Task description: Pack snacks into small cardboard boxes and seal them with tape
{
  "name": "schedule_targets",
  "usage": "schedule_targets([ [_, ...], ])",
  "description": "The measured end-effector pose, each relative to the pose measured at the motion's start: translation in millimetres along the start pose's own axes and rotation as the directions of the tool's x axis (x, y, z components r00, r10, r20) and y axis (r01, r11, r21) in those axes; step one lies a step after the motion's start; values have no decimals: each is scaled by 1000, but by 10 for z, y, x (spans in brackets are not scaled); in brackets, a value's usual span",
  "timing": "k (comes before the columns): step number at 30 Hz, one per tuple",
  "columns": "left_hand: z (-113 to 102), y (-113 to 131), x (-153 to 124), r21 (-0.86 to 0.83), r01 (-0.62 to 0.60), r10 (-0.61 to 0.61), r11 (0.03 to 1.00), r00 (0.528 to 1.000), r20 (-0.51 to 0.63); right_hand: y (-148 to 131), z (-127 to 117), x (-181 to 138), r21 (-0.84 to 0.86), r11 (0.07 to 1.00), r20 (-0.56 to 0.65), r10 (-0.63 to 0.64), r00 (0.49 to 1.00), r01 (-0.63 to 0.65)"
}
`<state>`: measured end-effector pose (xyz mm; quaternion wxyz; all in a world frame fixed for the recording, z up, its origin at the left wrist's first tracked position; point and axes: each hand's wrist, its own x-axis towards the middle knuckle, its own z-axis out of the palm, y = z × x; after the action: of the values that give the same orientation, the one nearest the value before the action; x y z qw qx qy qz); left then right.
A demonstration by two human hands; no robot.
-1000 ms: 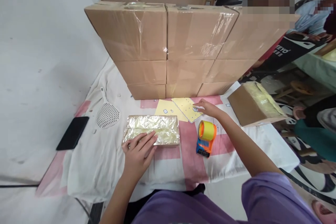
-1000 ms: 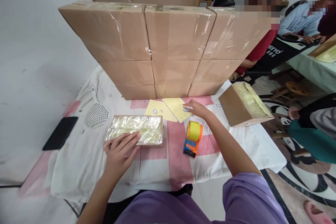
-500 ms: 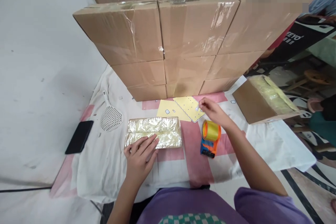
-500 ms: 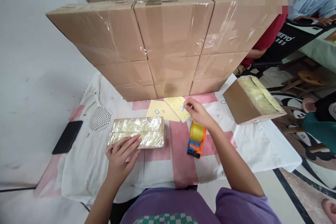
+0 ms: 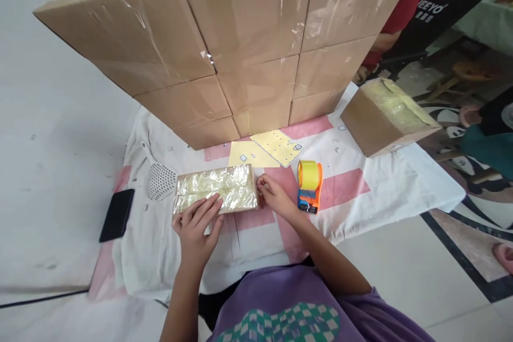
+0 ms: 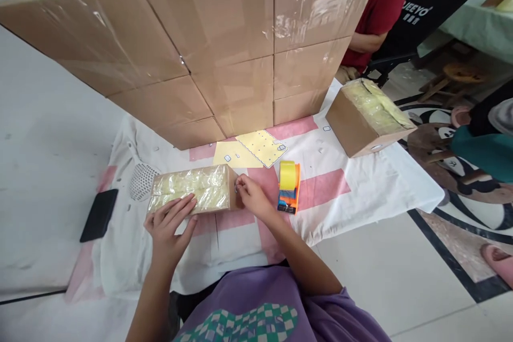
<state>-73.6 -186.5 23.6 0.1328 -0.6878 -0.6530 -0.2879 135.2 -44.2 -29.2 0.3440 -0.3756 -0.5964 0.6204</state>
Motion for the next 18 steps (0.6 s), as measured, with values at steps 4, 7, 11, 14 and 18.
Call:
schedule_targets([
  [4,37,-6,-2,25,5,-4,1000,1000,-30,56,138,7,-84,996,-293,9,956,-35],
  [7,55,-1,-12,34,7,-6,999,1000,-31,73,285,-108,-46,999,-349,-28,937,12],
  [11,34,7,-34,20,21,-21,1000,1000,11,62,388,-296,91,993,-295,-43,955,73],
  [14,-1,-11,-61,-47,44,-41,998,997,66,69,295,-352,60,995,-231,-65,971,81],
  [18,12,-142,-193,-187,374,-402,909,904,-148,78,163,-385,29,990,-164,-129,978,135],
])
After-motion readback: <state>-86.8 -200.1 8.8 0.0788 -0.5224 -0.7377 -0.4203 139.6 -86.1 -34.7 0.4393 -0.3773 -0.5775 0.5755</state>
